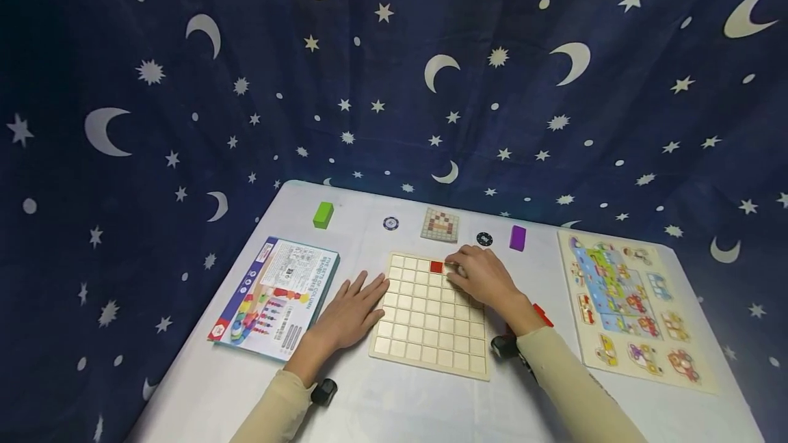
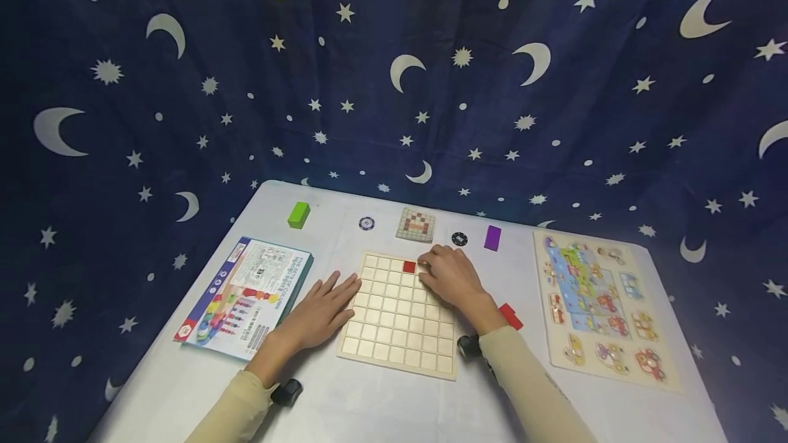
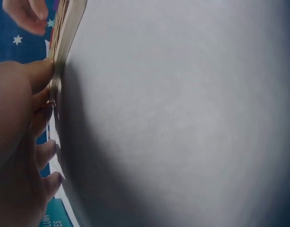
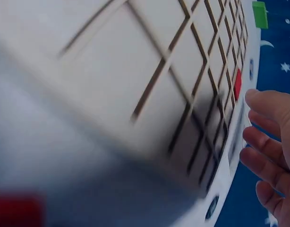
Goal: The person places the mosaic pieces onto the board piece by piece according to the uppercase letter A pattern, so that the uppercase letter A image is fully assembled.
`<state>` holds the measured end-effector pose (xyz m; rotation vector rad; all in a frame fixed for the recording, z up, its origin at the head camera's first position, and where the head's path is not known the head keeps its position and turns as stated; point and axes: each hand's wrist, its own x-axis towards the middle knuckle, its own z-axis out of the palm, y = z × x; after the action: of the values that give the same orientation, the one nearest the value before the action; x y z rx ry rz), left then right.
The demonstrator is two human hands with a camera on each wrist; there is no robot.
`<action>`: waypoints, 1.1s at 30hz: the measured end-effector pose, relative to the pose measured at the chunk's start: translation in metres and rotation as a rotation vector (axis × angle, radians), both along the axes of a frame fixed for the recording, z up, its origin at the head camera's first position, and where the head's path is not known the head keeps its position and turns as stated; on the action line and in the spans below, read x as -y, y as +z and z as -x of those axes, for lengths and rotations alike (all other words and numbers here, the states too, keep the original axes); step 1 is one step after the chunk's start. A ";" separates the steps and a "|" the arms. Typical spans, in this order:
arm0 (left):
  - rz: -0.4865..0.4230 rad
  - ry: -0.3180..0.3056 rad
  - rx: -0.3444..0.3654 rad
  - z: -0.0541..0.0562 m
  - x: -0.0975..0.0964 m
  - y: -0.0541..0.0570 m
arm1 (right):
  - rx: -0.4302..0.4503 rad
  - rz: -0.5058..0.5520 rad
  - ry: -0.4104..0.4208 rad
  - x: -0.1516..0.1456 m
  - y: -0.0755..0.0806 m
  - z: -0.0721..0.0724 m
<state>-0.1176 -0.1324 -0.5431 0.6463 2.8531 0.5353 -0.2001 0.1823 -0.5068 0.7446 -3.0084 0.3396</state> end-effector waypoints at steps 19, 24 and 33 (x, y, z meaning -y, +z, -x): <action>-0.017 0.008 -0.027 -0.002 -0.002 0.001 | 0.033 -0.032 -0.174 -0.112 -0.006 -0.063; -0.042 0.006 -0.022 -0.004 -0.002 0.002 | 0.017 -0.072 -0.226 -0.109 -0.011 -0.068; -0.039 0.002 -0.036 -0.002 -0.001 0.001 | 0.031 -0.079 -0.234 -0.107 -0.009 -0.070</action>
<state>-0.1152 -0.1312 -0.5418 0.6658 2.8841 0.5873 -0.1305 0.2897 -0.5155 0.3870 -3.1085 0.2269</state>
